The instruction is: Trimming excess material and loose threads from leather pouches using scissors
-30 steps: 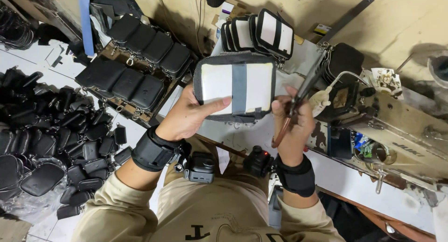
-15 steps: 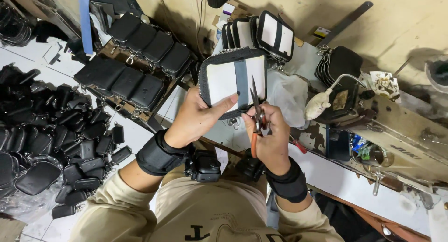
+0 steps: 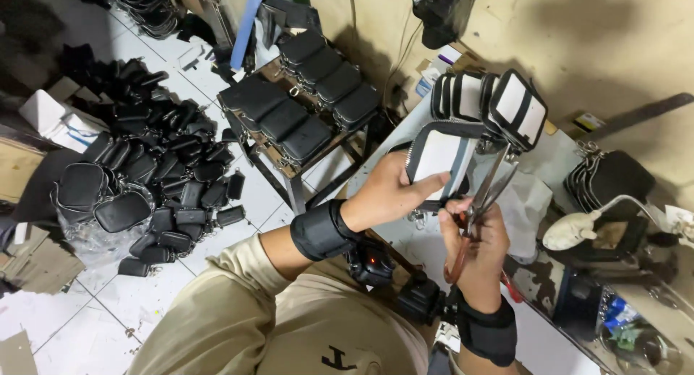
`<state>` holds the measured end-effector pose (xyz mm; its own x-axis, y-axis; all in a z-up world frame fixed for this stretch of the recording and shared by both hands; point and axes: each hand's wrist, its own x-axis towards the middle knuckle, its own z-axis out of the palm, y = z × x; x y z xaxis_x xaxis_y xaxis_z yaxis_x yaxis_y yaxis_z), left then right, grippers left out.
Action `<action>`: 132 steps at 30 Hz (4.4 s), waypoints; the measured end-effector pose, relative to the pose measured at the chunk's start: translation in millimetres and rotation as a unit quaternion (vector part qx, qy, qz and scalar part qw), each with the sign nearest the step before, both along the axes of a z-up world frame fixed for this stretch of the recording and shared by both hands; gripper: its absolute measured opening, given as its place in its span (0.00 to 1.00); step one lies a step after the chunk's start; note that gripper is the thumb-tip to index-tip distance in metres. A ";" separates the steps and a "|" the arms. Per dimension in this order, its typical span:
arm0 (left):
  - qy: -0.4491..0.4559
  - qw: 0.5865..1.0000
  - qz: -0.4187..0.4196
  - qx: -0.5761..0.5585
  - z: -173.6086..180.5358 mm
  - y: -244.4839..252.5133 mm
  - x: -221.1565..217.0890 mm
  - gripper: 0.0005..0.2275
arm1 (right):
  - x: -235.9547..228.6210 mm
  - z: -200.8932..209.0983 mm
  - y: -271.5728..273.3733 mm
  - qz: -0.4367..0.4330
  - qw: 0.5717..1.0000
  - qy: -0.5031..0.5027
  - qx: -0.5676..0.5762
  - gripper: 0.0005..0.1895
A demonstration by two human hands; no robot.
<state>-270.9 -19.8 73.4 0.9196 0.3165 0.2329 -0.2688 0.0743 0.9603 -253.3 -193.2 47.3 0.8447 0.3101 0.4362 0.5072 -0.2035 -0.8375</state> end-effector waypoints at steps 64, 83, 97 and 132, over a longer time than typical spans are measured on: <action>0.049 0.999 0.013 0.020 9.2 4.8 -12.3 0.14 | -4.8 19.3 10.8 -0.013 0.998 0.006 0.061 0.14; 0.025 0.999 0.024 0.026 4.5 2.4 -12.1 0.17 | -0.5 21.2 9.5 -0.002 0.999 -0.016 0.036 0.16; -0.010 0.992 0.119 -0.051 24.3 -11.2 -17.5 0.16 | 7.2 -2.1 1.3 -0.021 0.999 -0.037 -0.031 0.16; 0.289 0.954 0.075 -0.025 19.7 -1.9 -5.6 0.18 | 0.0 24.8 -5.4 -0.026 0.994 0.069 0.080 0.15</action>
